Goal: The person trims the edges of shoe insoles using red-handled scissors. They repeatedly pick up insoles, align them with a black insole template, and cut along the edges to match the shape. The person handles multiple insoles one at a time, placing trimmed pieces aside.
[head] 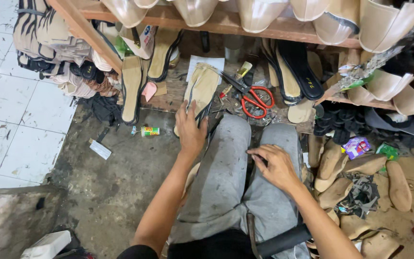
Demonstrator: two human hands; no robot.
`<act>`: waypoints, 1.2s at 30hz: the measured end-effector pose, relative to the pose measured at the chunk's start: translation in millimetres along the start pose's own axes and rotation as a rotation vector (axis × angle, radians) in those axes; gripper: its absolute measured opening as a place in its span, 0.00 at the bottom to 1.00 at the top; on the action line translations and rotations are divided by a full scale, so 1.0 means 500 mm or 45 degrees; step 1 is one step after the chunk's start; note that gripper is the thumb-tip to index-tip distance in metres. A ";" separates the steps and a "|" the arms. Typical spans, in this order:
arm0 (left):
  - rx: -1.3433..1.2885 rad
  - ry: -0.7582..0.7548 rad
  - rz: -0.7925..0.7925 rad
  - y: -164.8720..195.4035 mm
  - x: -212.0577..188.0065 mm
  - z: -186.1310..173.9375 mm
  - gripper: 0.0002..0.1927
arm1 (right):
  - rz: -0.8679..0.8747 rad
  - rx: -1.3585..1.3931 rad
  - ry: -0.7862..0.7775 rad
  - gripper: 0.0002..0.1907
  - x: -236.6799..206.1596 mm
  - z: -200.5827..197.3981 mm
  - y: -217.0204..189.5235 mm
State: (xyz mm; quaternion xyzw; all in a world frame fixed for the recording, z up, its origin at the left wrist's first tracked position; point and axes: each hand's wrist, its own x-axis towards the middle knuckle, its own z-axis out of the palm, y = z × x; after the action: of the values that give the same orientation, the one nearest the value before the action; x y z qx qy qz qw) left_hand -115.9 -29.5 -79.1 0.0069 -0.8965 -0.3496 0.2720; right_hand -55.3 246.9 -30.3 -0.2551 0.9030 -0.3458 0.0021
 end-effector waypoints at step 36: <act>0.041 -0.004 -0.140 -0.033 0.033 0.029 0.40 | 0.324 -0.561 0.593 0.32 0.242 -0.125 0.257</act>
State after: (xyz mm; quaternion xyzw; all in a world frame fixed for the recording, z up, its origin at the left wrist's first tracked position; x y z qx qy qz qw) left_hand -139.9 -36.1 -90.5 0.0600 -0.9008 -0.3495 0.2507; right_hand -230.8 311.1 -42.2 -0.0488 0.9568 -0.1885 -0.2161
